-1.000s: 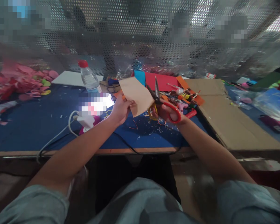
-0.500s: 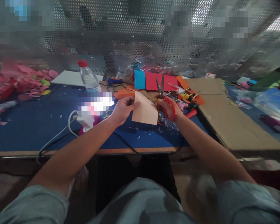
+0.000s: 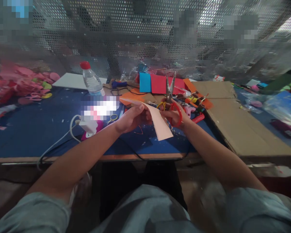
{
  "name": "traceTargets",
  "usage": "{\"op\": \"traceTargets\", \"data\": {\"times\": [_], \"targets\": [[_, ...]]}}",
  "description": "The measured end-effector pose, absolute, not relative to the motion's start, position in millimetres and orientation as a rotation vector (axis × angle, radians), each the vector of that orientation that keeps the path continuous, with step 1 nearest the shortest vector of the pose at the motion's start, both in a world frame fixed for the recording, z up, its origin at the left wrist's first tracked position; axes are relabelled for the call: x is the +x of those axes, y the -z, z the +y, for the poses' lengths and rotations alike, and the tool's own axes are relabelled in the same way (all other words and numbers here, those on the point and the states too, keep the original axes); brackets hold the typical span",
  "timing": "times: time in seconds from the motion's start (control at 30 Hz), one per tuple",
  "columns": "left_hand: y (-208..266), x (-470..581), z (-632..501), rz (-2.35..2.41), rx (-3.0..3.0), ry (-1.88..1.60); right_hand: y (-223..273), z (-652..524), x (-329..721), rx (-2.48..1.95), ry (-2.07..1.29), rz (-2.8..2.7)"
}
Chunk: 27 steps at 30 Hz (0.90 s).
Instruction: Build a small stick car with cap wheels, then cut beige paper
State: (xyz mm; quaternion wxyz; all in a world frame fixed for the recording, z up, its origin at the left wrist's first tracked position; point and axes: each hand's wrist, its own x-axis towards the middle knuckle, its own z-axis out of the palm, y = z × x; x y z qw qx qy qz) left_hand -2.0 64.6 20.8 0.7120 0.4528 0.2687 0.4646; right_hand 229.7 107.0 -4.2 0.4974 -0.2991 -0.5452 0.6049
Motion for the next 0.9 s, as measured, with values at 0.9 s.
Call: {"op": "traceTargets", "data": {"times": [0.9], "targets": [[-14,-3,72,0.566,1.040,-1.082,6,104,235,-0.644,-1.458,-1.441]]}}
